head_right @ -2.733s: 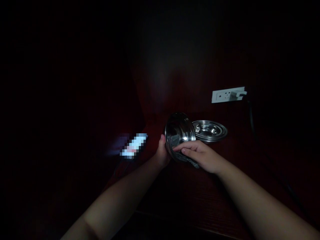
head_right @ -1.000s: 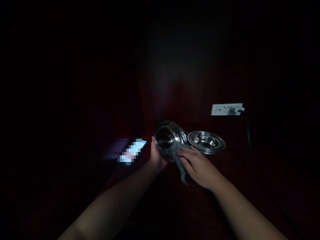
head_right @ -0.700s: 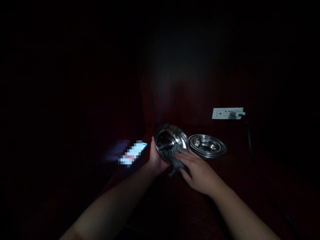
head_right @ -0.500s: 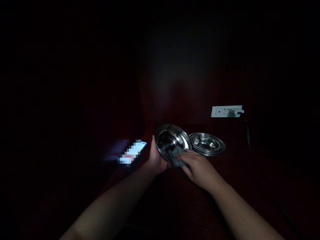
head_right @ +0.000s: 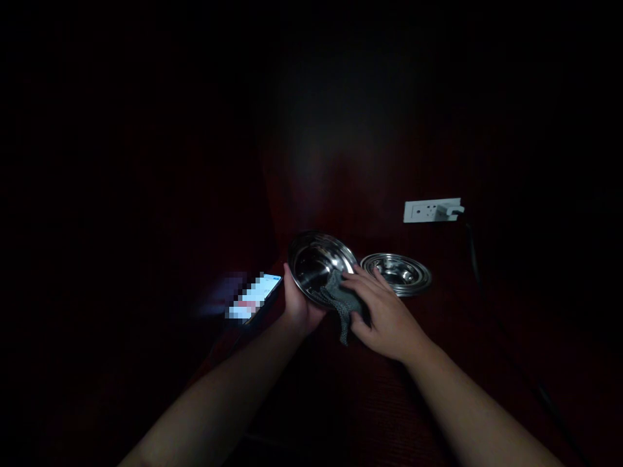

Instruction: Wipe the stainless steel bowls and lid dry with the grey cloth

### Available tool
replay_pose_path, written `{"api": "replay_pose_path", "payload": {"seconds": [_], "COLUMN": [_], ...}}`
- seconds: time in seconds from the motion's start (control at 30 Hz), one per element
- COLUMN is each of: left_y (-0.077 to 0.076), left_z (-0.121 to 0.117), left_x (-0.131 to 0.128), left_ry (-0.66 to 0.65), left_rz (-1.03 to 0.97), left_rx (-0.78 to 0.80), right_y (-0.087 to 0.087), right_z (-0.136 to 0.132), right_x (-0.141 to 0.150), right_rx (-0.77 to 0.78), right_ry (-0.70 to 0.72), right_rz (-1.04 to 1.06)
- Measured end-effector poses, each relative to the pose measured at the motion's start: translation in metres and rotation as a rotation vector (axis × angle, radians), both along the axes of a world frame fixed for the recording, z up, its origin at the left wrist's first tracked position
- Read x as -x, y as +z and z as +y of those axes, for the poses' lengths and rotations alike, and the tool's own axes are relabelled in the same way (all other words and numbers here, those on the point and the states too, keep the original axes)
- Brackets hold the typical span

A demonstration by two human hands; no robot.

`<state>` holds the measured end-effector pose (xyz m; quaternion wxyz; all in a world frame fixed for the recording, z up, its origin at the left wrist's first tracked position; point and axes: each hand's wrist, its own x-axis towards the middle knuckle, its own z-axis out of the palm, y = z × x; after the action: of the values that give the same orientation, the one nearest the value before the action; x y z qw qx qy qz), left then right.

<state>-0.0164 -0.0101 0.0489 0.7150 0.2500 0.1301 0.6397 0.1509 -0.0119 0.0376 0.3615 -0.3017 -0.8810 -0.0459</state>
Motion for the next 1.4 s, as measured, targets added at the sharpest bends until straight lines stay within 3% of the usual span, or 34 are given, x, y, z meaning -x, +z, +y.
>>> {"api": "replay_pose_path", "payload": {"seconds": [0.13, 0.2, 0.27, 0.37, 0.47, 0.67, 0.83, 1.07, 1.4], "left_y": [-0.003, -0.008, -0.014, -0.026, -0.034, -0.034, -0.042, -0.047, -0.036], "left_z": [0.001, 0.001, 0.000, -0.005, -0.013, -0.022, -0.017, -0.006, -0.007], "left_x": [-0.004, -0.008, -0.012, -0.015, -0.016, -0.015, -0.013, -0.010, -0.011], "left_ry": [0.100, 0.168, 0.220, 0.220, 0.172, 0.114, 0.078, -0.016, -0.080], "left_rz": [0.045, 0.081, 0.128, 0.192, 0.295, 0.390, 0.379, 0.341, 0.320], "left_rx": [-0.013, -0.029, -0.056, -0.132, -0.280, -0.433, -0.396, -0.378, -0.350], "right_y": [0.002, 0.002, 0.000, -0.003, -0.006, -0.009, -0.012, -0.019, -0.018], "right_z": [0.000, 0.002, 0.004, 0.006, 0.007, 0.010, 0.015, 0.025, 0.029], "right_x": [0.004, 0.007, 0.010, 0.016, 0.021, 0.019, 0.019, 0.013, 0.006], "right_rx": [0.007, 0.186, 0.447, 0.747, 0.854, 0.868, 0.865, 0.723, 0.663], "right_ry": [-0.304, -0.464, -0.518, -0.398, -0.176, -0.066, -0.043, -0.089, -0.208], "right_rz": [0.276, 0.398, 0.452, 0.567, 0.679, 0.722, 0.742, 0.636, 0.572]}}
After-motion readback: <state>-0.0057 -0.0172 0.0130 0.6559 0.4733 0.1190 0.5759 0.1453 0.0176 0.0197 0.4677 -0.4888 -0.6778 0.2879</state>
